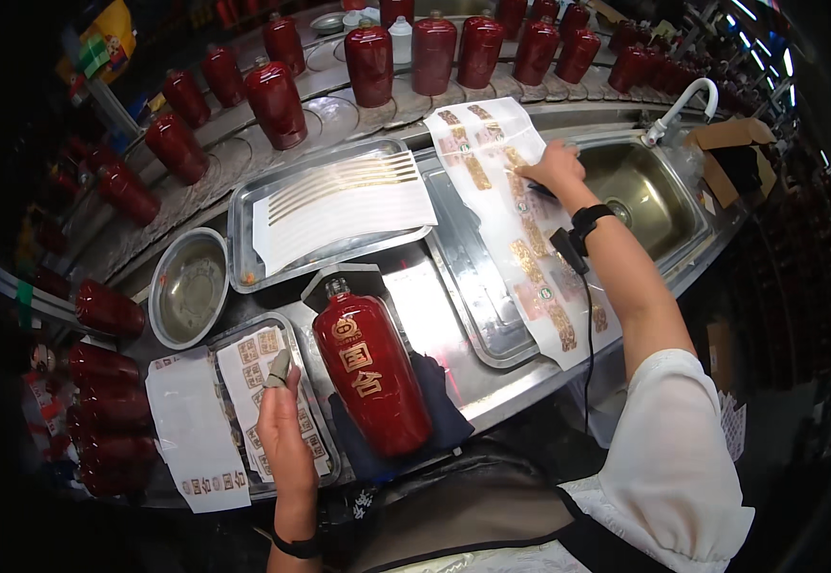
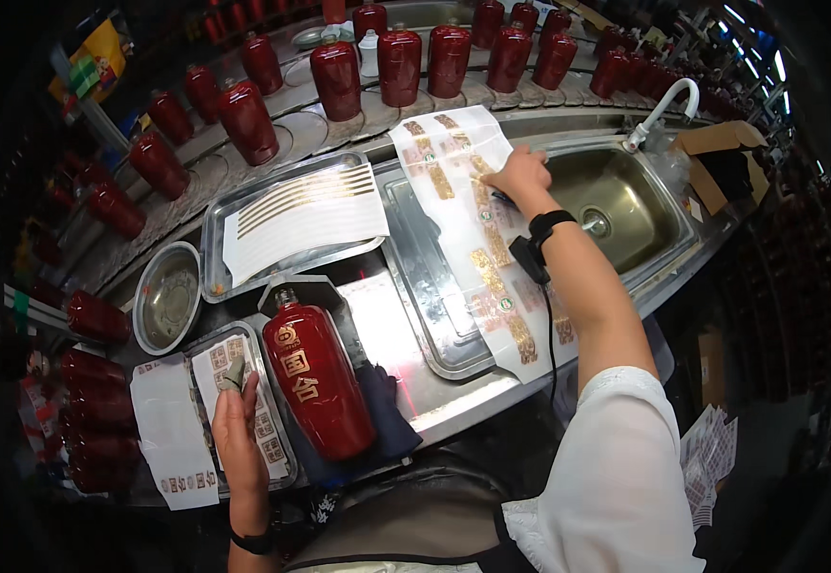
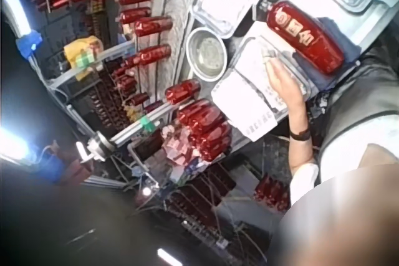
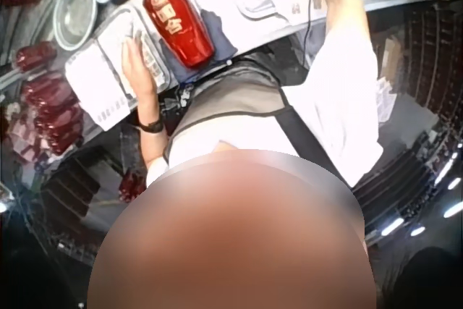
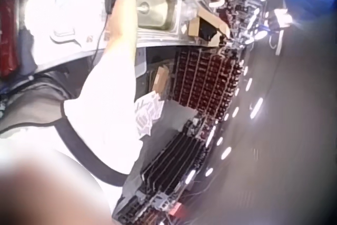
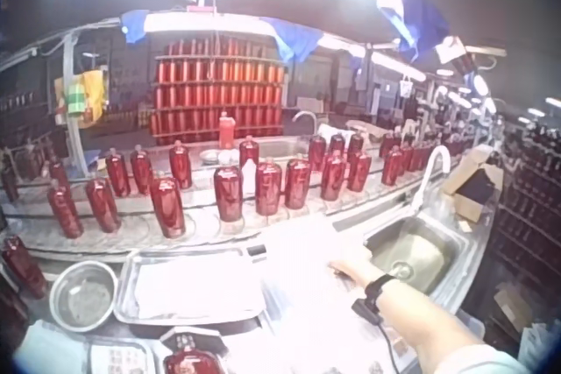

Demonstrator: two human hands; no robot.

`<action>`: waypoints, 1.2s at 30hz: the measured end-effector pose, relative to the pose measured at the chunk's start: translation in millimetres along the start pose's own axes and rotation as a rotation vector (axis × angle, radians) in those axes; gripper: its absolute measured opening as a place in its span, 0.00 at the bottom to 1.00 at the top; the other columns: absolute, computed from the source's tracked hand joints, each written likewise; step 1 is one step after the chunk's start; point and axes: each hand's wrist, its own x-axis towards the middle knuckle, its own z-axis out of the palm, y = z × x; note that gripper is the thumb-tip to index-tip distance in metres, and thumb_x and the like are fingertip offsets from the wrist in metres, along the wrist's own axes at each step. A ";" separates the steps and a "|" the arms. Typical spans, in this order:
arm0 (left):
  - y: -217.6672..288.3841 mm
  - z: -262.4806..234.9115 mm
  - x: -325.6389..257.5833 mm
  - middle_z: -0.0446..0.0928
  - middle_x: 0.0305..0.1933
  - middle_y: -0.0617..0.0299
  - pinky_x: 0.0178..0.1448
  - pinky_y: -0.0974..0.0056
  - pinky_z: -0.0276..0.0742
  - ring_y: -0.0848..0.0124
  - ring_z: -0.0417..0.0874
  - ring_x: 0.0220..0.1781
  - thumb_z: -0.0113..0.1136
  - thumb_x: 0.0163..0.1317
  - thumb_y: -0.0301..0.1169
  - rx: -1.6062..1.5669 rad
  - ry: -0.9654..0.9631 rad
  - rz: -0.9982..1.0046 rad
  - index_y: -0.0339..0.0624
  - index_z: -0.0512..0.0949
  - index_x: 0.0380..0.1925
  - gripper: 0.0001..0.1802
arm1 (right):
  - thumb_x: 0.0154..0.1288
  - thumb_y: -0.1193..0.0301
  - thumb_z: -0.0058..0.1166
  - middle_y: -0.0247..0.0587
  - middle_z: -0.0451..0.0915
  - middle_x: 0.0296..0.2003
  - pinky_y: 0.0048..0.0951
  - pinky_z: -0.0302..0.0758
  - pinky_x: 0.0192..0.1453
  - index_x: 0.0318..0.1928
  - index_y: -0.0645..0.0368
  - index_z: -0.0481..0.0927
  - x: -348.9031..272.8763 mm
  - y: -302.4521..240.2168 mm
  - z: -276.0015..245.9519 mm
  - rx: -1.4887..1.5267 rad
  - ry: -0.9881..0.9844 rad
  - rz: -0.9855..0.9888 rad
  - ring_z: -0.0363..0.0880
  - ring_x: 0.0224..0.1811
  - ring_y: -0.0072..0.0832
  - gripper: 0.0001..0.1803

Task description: Applying and smoothing decorative and informational labels onto glass bottles in a factory setting.

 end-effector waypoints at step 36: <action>-15.7 -5.1 6.3 0.76 0.62 0.49 0.73 0.60 0.64 0.65 0.75 0.66 0.44 0.80 0.38 -0.009 0.024 -0.040 0.30 0.71 0.64 0.24 | 0.52 0.55 0.73 0.50 0.87 0.47 0.43 0.80 0.54 0.45 0.59 0.88 31.8 32.0 -2.1 0.240 0.003 0.121 0.86 0.51 0.43 0.25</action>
